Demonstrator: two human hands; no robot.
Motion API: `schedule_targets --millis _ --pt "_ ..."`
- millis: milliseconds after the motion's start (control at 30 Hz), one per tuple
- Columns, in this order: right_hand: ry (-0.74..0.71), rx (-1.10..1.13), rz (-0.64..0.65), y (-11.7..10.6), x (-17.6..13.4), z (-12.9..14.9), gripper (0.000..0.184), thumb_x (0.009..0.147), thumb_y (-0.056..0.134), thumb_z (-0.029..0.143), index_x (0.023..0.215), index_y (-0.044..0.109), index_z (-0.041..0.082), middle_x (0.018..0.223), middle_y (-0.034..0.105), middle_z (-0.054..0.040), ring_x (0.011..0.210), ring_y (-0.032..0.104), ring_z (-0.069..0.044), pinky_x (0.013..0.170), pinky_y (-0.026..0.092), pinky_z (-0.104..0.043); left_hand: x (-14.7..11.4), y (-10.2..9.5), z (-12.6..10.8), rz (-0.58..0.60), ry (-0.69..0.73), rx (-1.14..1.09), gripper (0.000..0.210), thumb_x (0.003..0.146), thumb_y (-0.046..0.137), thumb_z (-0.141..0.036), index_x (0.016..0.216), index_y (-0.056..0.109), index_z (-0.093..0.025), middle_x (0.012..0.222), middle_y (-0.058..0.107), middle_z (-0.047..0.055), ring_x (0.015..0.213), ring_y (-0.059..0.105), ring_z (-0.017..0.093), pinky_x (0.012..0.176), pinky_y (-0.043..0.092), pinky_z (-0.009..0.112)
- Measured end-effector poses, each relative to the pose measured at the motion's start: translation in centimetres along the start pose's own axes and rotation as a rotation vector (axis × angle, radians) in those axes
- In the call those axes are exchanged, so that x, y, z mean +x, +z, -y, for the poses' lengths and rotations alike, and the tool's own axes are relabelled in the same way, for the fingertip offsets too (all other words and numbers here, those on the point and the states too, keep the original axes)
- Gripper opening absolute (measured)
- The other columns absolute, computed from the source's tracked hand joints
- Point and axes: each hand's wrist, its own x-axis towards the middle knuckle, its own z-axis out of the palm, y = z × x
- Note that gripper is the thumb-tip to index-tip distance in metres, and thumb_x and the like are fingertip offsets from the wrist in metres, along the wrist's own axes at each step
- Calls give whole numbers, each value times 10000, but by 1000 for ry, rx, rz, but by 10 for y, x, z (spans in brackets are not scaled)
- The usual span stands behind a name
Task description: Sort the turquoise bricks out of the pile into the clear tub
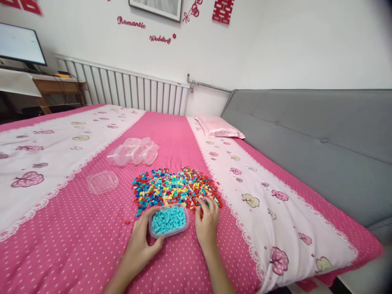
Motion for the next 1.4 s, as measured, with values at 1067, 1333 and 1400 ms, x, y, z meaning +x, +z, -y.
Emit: schedule_targets --millis 1067,1333,1400 --pt "-204 111 282 24 36 14 227 909 687 116 986 784 306 1009 777 6 1039 545 -239 1001 291 -436 -1 -1 -7 -34 49 56 562 839 590 -233 1382 450 -262 1342 599 84 1189 612 296 1009 511 452" --pt "-173 171 237 26 36 12 195 930 639 107 917 751 266 974 778 -6 1038 564 -258 998 295 -459 -1 -1 -6 -37 47 56 563 849 598 -245 1391 449 -275 1353 593 77 1190 613 296 1007 519 453" --pt "-160 191 210 26 36 11 170 950 609 134 934 735 246 971 763 -29 1053 566 -266 1008 310 -465 -1 -1 -6 -41 49 56 567 847 598 -241 1393 450 -271 1356 593 80 1190 614 296 1006 519 450"
